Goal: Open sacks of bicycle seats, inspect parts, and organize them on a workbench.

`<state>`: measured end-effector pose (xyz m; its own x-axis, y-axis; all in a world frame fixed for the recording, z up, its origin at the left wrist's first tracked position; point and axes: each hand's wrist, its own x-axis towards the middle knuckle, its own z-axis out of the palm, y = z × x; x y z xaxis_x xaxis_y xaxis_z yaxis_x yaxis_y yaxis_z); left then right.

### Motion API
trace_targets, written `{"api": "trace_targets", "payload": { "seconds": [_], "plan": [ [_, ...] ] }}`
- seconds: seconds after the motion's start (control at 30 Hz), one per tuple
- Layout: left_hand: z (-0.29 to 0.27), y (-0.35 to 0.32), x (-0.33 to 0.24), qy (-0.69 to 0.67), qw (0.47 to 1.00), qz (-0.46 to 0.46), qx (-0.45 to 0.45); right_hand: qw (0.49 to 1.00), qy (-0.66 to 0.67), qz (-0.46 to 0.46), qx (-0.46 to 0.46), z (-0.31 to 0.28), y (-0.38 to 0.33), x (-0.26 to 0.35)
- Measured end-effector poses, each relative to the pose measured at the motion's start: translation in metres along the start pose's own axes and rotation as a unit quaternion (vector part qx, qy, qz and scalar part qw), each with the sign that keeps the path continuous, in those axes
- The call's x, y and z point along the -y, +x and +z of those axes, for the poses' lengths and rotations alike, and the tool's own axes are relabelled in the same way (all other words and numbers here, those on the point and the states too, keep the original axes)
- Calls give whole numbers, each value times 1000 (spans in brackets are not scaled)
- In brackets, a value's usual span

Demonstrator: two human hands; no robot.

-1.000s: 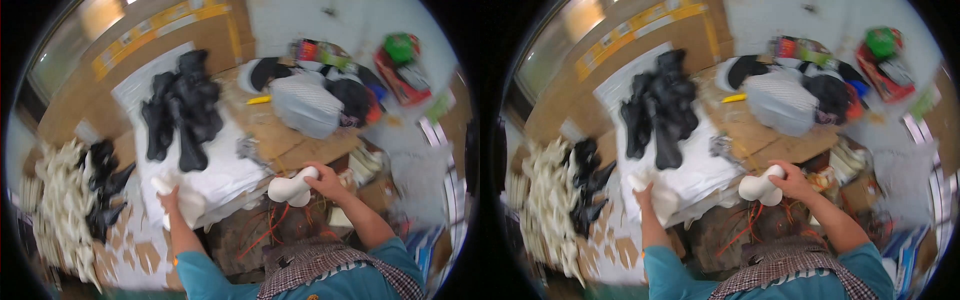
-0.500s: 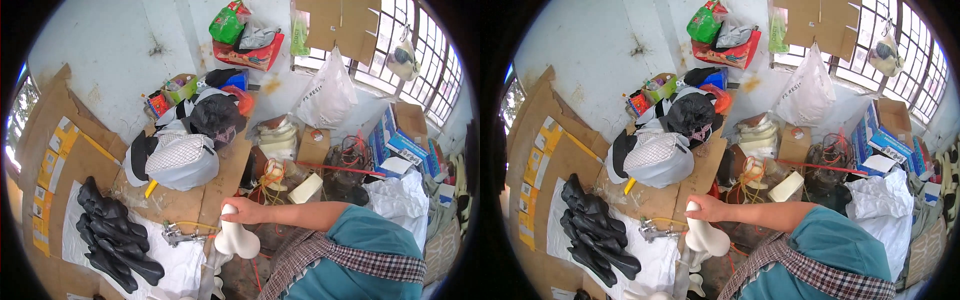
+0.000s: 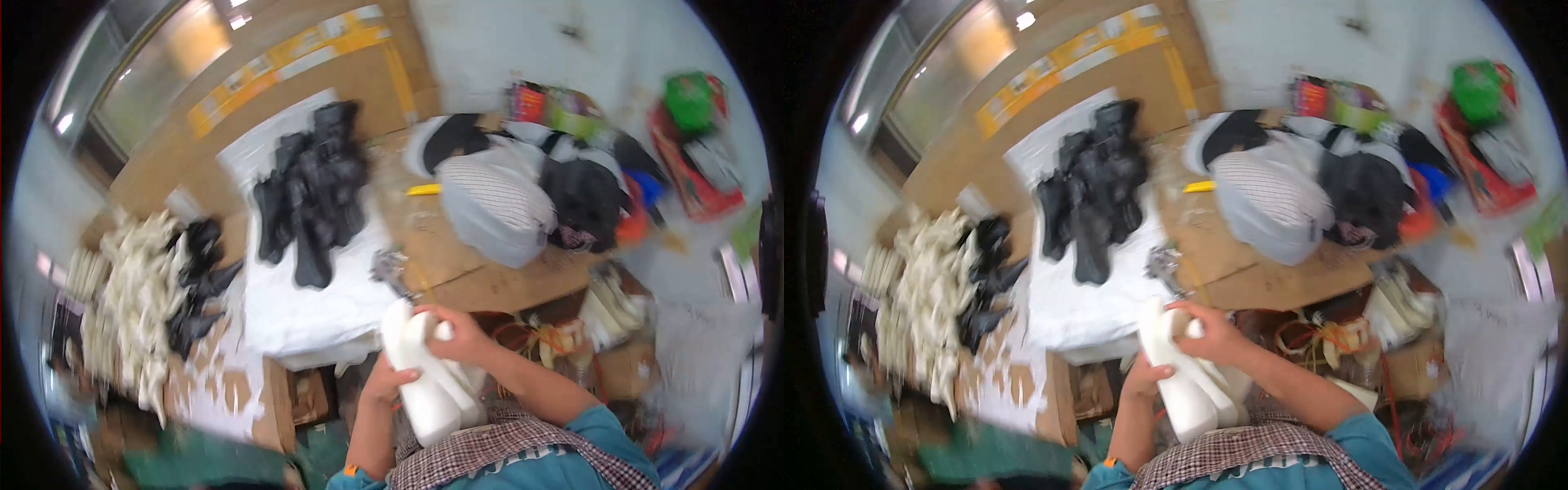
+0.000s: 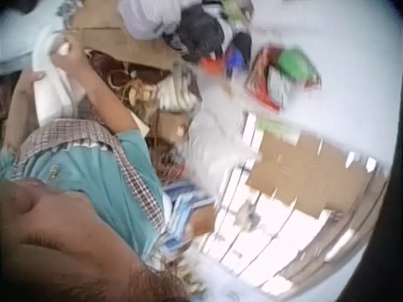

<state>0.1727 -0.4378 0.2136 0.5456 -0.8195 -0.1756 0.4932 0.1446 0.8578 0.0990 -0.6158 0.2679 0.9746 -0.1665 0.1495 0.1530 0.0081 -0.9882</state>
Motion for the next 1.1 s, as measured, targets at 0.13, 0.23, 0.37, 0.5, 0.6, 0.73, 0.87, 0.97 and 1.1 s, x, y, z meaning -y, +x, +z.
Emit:
{"api": "trace_targets", "payload": {
  "seconds": [0.13,0.23,0.37,0.5,0.6,0.73,0.87,0.97,1.1],
  "plan": [
    [14,-12,10,-75,996,33,-35,990,58,41,119,-16,-3,-10],
    [11,-27,28,-80,977,115,-158,989,18,56,138,1,3,-15],
    [-34,-51,20,-44,974,82,-206,980,-20,160,115,45,19,-17],
    [-113,-81,-6,44,977,88,-192,986,15,154,55,92,55,-42],
    [-169,-110,-34,-23,962,133,-236,988,20,148,37,143,91,-33],
    [-248,-139,-67,-69,950,178,-246,990,5,135,36,222,134,-40],
    [-296,-149,-95,-78,954,171,-233,992,26,124,30,287,163,-41],
    [-319,-143,-99,83,956,157,-235,991,33,128,27,321,174,-47],
    [-311,-127,-114,300,917,176,-196,988,88,125,-35,337,193,-61]
  ]
}}
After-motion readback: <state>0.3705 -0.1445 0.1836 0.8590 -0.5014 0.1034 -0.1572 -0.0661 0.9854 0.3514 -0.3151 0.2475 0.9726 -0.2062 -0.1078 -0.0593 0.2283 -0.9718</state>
